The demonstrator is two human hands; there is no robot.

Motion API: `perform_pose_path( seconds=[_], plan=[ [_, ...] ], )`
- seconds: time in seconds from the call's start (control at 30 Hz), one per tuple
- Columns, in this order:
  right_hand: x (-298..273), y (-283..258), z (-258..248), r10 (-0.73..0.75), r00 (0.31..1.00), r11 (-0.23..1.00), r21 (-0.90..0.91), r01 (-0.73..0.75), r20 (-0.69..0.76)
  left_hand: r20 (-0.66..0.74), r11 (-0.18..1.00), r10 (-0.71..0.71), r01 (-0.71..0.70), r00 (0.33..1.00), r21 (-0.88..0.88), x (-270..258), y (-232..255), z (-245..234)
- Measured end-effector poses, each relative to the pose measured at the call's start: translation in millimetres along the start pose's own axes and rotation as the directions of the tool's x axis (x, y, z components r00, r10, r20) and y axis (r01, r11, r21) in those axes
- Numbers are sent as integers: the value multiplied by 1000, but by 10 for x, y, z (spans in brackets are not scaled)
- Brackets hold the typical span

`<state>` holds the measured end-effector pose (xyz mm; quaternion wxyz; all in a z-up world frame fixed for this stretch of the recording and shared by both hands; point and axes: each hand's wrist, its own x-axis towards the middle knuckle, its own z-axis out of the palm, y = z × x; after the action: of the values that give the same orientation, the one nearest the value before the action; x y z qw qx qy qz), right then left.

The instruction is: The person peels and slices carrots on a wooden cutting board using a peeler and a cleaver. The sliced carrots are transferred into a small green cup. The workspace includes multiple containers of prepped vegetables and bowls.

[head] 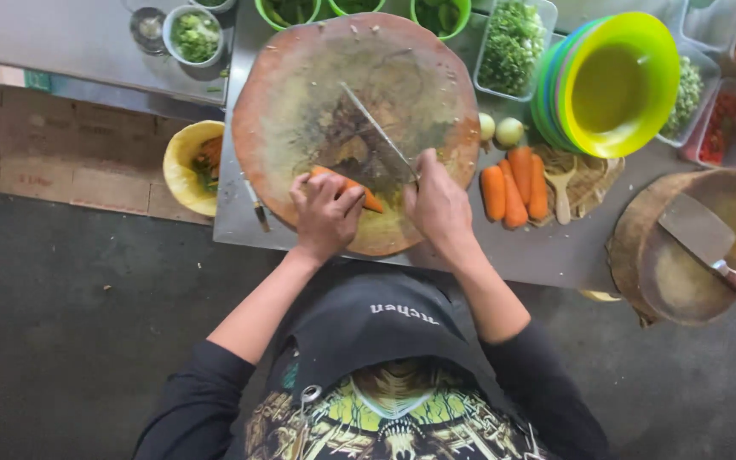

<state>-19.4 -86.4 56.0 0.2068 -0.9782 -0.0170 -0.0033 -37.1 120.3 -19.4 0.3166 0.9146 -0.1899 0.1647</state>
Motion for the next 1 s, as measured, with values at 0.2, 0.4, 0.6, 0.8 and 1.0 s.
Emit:
perform_pose_path(
  seconds=[0.2,0.4,0.6,0.8,1.0],
  plan=[
    [-522,30,-196,20,976,994,97,-42,215,-23,998,11,-10,1000,55,21,-12,39],
    [-635,-138,-389,23,937,998,41,-40,349,-15,994,24,-22,1000,104,17,-4,18],
    [-691,-216,-439,15,906,1000,12,-22,422,3,991,37,-37,999,127,11,-12,10],
    [-560,-197,-167,-1,937,993,109,-40,349,6,995,29,-29,1000,92,18,-26,-3],
    [-572,-285,-360,50,900,998,3,-57,434,10,996,23,-24,1000,89,-8,-45,23]
  ],
)
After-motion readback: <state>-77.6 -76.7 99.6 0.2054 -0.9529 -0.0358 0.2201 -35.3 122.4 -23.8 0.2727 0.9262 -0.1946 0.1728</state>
